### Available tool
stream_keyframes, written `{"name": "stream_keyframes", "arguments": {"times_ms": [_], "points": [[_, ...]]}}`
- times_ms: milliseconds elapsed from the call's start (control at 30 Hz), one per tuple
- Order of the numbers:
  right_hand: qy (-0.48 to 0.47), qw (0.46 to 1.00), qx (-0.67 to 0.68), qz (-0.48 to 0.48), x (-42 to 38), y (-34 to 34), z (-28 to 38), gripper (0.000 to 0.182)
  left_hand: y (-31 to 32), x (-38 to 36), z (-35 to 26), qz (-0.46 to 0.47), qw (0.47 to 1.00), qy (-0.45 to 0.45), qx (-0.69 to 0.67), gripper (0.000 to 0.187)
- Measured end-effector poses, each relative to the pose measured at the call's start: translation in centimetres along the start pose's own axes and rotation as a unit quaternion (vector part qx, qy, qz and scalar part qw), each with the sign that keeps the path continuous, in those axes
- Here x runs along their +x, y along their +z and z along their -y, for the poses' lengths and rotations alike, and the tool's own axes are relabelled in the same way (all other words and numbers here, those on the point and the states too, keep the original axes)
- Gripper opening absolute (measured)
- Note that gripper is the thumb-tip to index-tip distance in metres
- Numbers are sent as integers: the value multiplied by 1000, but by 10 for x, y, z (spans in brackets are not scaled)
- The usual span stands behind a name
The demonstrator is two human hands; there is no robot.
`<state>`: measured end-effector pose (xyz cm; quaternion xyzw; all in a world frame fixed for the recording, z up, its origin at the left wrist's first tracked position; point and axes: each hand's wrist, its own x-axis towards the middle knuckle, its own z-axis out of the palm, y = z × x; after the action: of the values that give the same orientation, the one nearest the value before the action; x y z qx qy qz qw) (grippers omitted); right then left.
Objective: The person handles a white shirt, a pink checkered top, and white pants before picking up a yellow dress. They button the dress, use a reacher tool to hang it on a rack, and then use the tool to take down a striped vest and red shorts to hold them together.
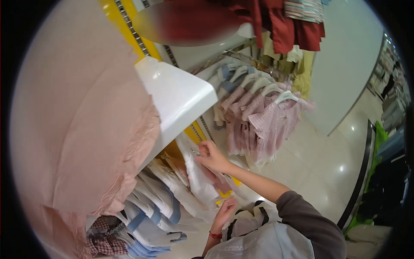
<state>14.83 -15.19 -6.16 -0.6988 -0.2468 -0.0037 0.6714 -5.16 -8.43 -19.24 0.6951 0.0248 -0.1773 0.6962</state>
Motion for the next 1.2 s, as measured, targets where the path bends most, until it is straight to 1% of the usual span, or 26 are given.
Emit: {"name": "stream_keyframes", "arguments": {"times_ms": [33,67,100,167,267,300,367,433,467,533,567,667,733,767,833,867,933,967,1033,1067,1133,1167,1200], "points": [[12,1000,-4,-5,-12,-7,-15,50,0,-1,5,31,999,-7,20,32],[49,998,31,-16,-27,-18,-25,46,-1,-2,8,61,997,-13,40,31],[85,994,69,-25,-41,-32,-34,43,0,-3,7,79,996,-19,31,32],[122,989,65,-54,-64,-72,-53,32,6,-5,-1,111,993,-26,15,32],[123,968,73,-205,-90,-139,-80,21,21,-1,-37,112,992,-41,-31,31],[128,956,75,-253,-95,-165,-81,19,26,4,-47,108,994,-22,-16,33],[103,928,84,-348,-100,-213,-80,18,37,17,-68,100,995,19,10,36],[91,901,91,-415,-98,-255,-75,21,53,33,-101,65,987,105,102,39],[85,894,73,-434,-95,-272,-74,24,61,46,-115,47,977,148,148,41],[75,880,36,-468,-89,-303,-76,30,77,78,-135,-2,960,203,192,48],[98,874,33,-474,-87,-319,-81,35,87,93,-144,-30,949,229,213,51],[150,860,31,-486,-80,-361,-114,51,107,150,-160,-106,936,275,190,59],[174,852,40,-493,-75,-389,-143,60,117,197,-163,-176,928,305,123,63],[171,862,47,-474,-71,-403,-153,63,121,219,-160,-210,920,318,90,64],[166,879,64,-442,-63,-423,-171,70,124,259,-150,-191,934,302,-20,61],[166,901,75,-395,-59,-431,-180,69,126,275,-145,-177,936,294,-75,59],[166,935,95,-300,-52,-443,-192,66,131,290,-141,-136,959,246,-46,52],[214,944,102,-231,-48,-451,-196,67,135,294,-138,-115,968,221,-33,49],[310,941,110,-81,-42,-459,-195,68,144,301,-116,-115,980,160,-20,47],[341,932,108,-58,-42,-458,-194,69,149,303,-103,-115,985,125,-15,47],[403,909,107,-10,-43,-446,-186,71,161,303,-88,-173,981,76,-52,41],[380,919,99,7,-52,-441,-190,73,167,298,-79,-201,976,46,-70,39],[356,930,91,22,-63,-437,-195,75,168,297,-65,-221,967,40,-115,39]]}}
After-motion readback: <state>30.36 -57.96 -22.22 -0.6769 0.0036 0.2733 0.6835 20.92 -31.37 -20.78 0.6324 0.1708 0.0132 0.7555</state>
